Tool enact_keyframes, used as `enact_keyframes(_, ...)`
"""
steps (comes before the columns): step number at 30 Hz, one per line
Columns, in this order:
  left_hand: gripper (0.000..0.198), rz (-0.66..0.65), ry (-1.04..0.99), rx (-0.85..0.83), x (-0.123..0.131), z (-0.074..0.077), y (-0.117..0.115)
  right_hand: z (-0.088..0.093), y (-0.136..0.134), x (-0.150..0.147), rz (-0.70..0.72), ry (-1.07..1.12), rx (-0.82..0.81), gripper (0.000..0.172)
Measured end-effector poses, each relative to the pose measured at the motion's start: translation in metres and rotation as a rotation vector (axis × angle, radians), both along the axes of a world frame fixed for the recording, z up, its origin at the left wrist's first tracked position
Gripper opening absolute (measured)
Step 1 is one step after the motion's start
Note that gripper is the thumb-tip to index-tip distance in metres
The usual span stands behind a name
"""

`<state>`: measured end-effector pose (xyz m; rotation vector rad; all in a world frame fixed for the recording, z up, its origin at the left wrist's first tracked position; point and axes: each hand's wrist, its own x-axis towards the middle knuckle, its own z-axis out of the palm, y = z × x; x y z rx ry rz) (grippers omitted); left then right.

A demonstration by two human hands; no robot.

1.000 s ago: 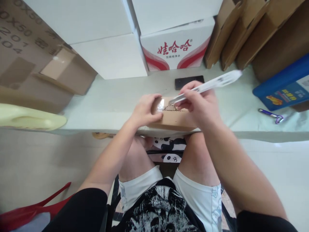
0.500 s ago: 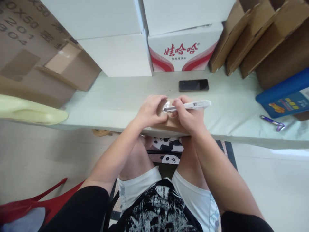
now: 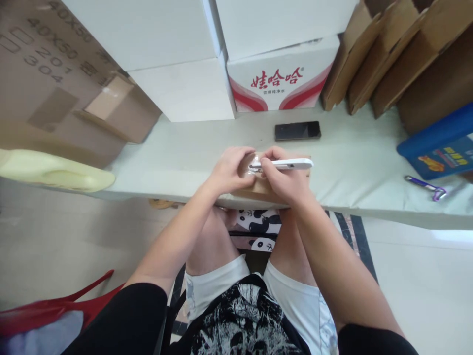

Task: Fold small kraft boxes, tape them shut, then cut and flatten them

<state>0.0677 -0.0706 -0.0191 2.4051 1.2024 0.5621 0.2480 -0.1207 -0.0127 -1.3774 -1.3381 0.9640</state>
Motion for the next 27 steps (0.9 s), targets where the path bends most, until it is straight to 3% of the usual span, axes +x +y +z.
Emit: enact_keyframes(27, 0.055, -0.034, -0.073, 0.016, -0.0011, -0.0042, 0.0019, 0.0024, 0.0018, 0.0012, -0.008, 0.029, 0.003, 0.01)
